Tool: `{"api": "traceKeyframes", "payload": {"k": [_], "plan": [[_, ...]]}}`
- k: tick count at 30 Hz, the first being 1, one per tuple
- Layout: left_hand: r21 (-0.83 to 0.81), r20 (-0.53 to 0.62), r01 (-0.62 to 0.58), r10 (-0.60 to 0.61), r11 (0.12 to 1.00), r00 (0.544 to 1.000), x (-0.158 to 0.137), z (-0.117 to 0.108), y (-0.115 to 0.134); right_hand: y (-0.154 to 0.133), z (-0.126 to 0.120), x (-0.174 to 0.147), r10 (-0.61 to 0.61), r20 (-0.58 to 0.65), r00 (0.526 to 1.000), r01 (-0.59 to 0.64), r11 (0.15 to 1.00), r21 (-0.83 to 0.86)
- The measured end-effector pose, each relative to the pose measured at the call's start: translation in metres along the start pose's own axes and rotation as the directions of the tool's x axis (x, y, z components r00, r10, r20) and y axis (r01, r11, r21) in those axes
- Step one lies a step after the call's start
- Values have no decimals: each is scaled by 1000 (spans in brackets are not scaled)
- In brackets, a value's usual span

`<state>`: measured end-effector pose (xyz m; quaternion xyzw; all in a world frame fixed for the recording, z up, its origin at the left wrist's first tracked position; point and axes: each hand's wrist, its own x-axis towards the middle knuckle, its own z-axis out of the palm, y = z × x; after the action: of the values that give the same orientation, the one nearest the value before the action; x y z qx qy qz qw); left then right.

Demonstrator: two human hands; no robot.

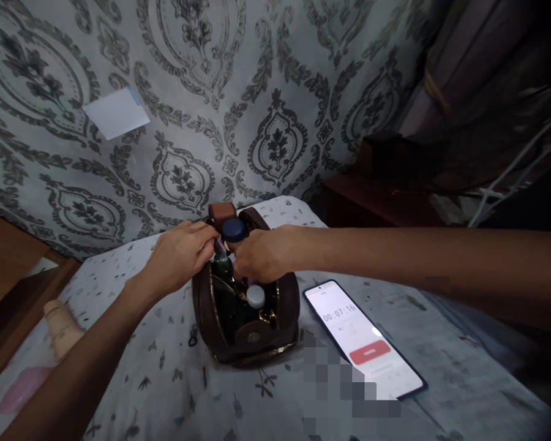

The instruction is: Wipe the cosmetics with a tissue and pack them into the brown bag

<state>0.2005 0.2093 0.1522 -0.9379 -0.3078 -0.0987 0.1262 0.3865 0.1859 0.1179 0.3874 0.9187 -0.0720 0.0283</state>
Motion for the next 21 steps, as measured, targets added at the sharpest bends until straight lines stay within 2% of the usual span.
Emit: {"api": "traceKeyframes", "payload": {"k": [2,5,9,17,21], "plan": [[-1,-4,-6,6,1000,1000,0,1,0,-11,-12,-3,34,86,996,-26,995,-100],[1,-2,-10,10,1000,1000,-1,1,-1,-26,-31,-10,32,193,981,9,978,-207],[0,-2,-6,6,1000,1000,-1,1,-1,-35,-43,-15,47,291,956,41,956,-290],[2,2,5,-5,1000,1000,-1,1,-1,-29,-28,-12,-90,254,963,178,920,-349],[-14,-9,3,-4,1000,1000,-3,3,-2,-25,-25,-15,-134,210,969,206,904,-375]]}}
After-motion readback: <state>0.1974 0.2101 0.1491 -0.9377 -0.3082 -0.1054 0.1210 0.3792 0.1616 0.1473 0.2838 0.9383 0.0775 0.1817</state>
